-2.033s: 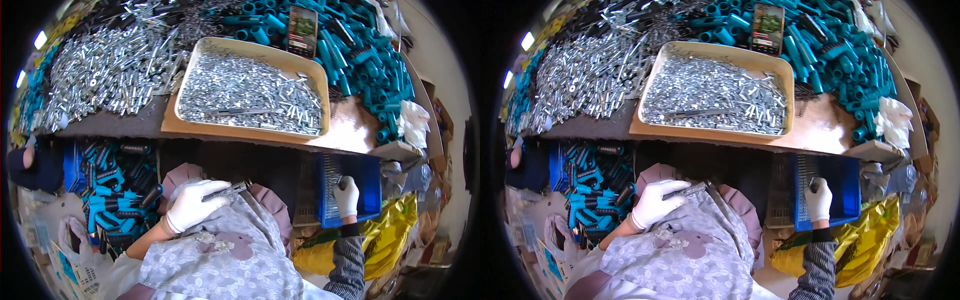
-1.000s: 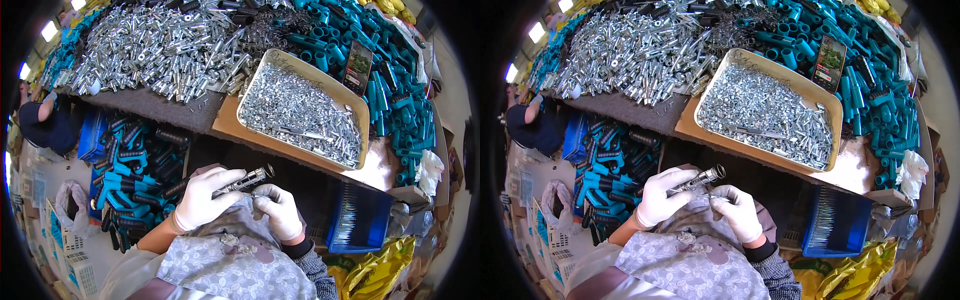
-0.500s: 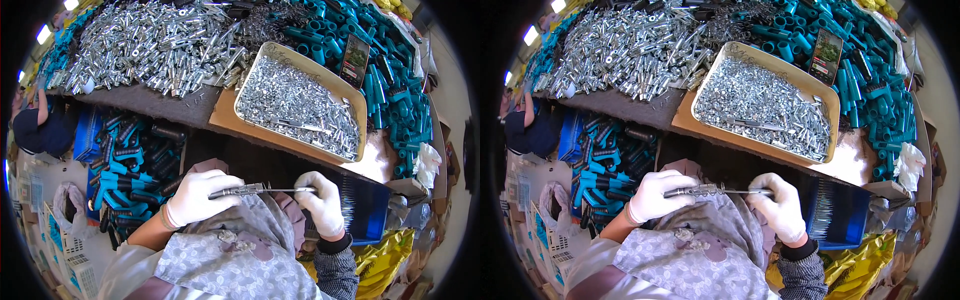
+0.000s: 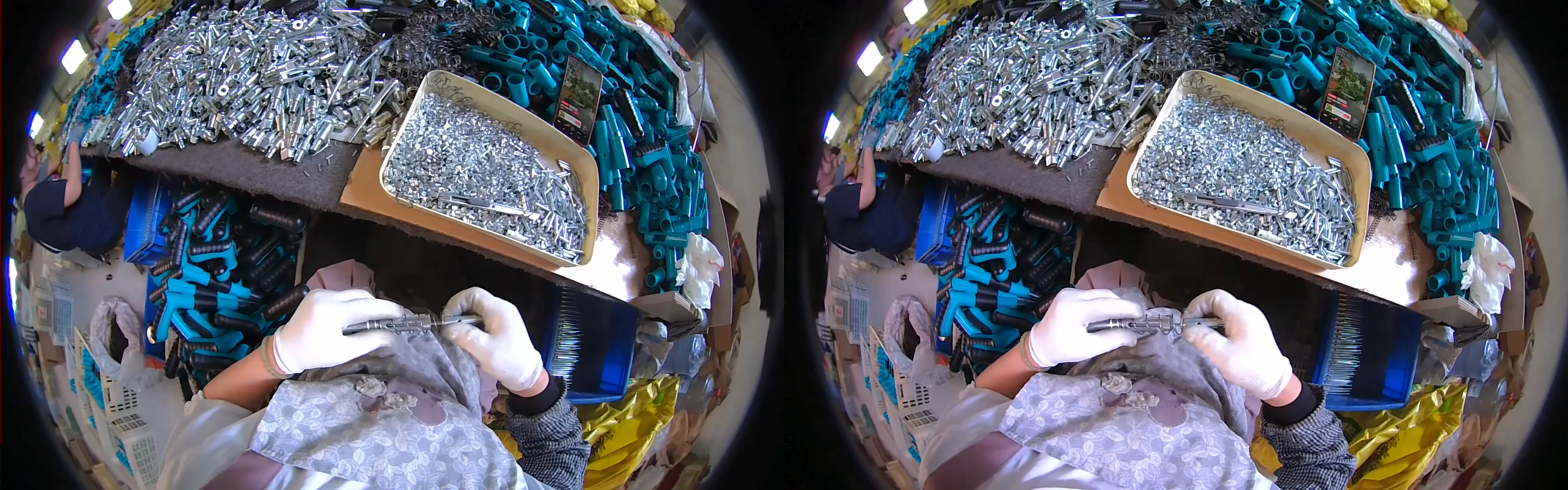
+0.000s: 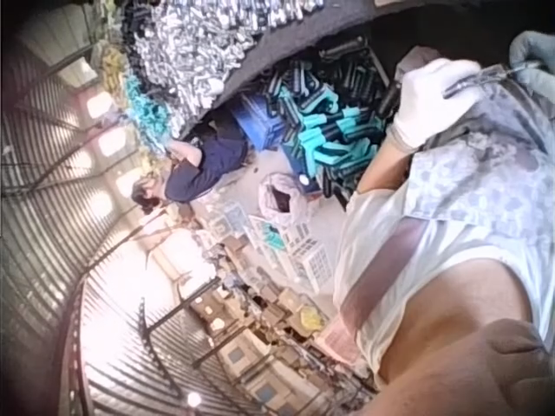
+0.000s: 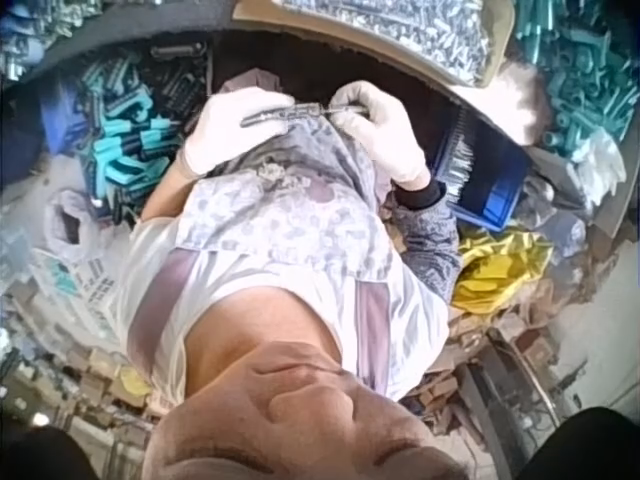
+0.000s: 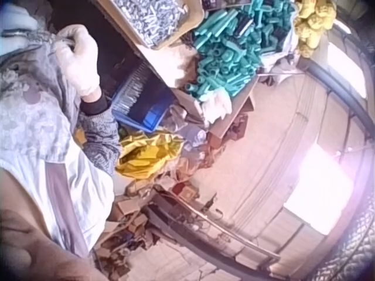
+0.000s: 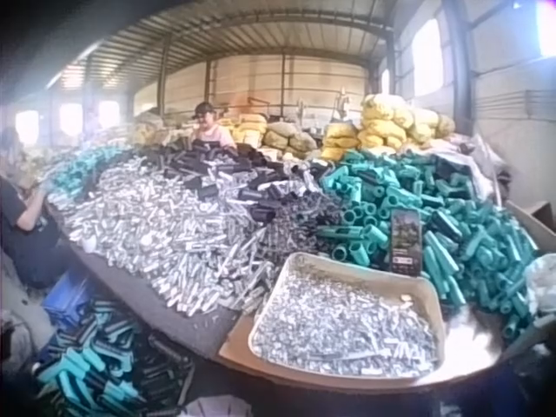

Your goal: Assembling hand tool components by inserting springs and metal rods into plastic handles.

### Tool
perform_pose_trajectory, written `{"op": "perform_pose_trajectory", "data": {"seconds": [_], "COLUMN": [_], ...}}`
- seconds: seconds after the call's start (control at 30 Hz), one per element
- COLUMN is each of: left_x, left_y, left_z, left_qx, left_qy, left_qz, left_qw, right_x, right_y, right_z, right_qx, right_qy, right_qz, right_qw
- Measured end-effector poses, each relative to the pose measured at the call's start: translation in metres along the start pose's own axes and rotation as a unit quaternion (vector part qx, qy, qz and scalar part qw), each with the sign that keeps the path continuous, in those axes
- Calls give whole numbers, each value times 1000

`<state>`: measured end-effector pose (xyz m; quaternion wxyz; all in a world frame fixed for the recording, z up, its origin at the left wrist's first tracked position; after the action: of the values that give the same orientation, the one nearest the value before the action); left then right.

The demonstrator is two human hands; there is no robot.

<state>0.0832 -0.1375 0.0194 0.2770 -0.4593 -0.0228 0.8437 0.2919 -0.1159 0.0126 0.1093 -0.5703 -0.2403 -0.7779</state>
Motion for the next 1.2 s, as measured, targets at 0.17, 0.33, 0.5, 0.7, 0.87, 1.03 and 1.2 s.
{"op": "perform_pose_trajectory", "data": {"seconds": [0.17, 0.33, 0.5, 0.7, 0.87, 1.03, 1.2], "left_x": [5, 12, 6, 7, 7, 2, 4], "left_y": [-4, -3, -7, -15, -16, -21, -25], "left_z": [-10, -18, -17, -8, -12, -16, -20], "left_qx": [19, 20, 13, -43, -60, -45, -19], "left_qy": [40, 101, 53, 7, -44, -117, -72], "left_qz": [13, -3, -8, 0, -12, -52, -22], "left_qw": [999, 995, 998, 999, 997, 991, 997], "right_x": [-1, 1, -7, -21, -34, -27, -28], "right_y": [3, 7, 5, 14, 11, 14, 18], "right_z": [-10, -17, -6, 1, -19, -11, 4], "right_qx": [-29, -66, -66, -119, -75, -40, 8], "right_qy": [73, 199, 103, -69, -116, -102, -81], "right_qz": [97, 207, 185, 146, 97, 36, 61], "right_qw": [992, 956, 975, 980, 986, 993, 995]}}
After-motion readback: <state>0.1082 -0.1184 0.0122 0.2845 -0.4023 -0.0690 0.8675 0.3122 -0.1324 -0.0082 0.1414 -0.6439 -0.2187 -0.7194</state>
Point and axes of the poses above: each hand's wrist, its own y-axis away from the middle knuckle, its own z-axis out of the back of the hand, x = y × z, the point moved 6 cm from there along -y, towards the middle knuckle
